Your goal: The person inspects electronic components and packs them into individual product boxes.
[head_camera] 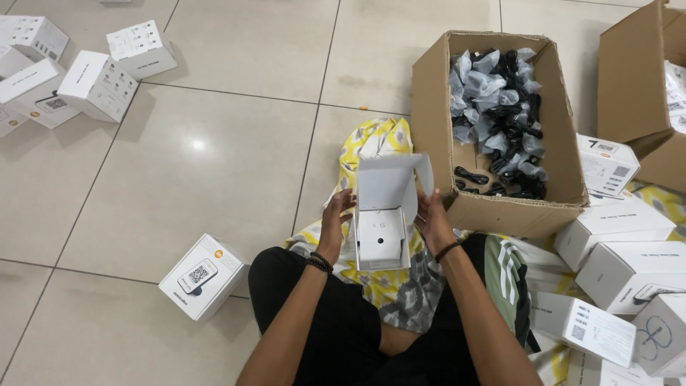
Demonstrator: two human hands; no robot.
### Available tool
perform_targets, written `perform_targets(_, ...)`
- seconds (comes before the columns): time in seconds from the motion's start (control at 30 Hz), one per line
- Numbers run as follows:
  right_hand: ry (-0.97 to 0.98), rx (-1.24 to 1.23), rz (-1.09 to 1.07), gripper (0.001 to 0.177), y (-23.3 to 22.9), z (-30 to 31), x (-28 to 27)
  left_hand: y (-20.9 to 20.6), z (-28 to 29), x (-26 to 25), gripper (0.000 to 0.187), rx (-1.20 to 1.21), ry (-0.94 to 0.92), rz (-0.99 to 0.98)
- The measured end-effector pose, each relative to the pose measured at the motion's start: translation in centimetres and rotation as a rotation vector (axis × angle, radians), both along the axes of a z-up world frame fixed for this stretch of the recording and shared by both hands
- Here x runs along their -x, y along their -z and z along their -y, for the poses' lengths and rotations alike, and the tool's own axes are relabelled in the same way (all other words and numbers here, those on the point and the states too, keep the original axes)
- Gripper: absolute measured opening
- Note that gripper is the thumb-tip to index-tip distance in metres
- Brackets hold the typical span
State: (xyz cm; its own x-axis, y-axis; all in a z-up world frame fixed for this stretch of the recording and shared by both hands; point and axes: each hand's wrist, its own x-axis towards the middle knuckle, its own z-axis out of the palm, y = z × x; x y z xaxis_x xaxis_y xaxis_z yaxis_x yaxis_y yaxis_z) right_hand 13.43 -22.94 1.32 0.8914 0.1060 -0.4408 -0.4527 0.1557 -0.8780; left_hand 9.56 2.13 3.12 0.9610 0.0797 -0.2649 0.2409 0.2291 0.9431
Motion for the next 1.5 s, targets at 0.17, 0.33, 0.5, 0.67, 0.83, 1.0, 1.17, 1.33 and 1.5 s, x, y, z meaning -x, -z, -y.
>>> perform_targets(0.17,-0.013,-0.036,-0.019,0.087,0.4,0.9,2.8,0.1,0.2,3.0,0.073,-0.073,0.064,-0.039)
perform_targets(0.33,-0.044,-0.018,-0.037,0.079,-0.6,0.9,3.6,-0.5,0.7,3.6,0.061,-0.095,0.050,-0.114)
perform_targets(0.5,-0.061,0.019,-0.005,0.074,-4.0,-0.1,4.6,-1.9,0.8,3.6,0.060,-0.148,0.096,-0.071)
perform_targets(0.67,-0.077,0.042,0.041,0.070,-5.7,-0.9,5.9,-1.9,1.3,4.1,0.060,-0.146,0.090,-0.087)
perform_targets(0.83,-0.078,0.061,0.046,0.066,-6.6,-1.4,5.8,-2.0,1.5,4.3,0.062,-0.168,0.091,-0.064)
perform_targets(1.0,-0.096,0.061,0.098,0.057,-3.5,-0.3,6.4,2.5,1.2,4.8,0.054,-0.068,0.082,0.033)
perform_targets(1.17,-0.172,0.351,0.176,0.062,4.9,0.4,9.4,10.2,2.4,7.6,0.069,-0.386,0.111,-0.091)
perform_targets(1.33,-0.316,0.585,0.018,0.060,3.9,-0.5,10.3,6.3,4.0,9.3,0.069,-0.402,0.143,-0.194)
perform_targets(1.5,-0.205,0.276,-0.057,0.066,-1.7,0.2,10.5,-1.2,4.0,10.5,0.088,-0.023,0.141,-0.194)
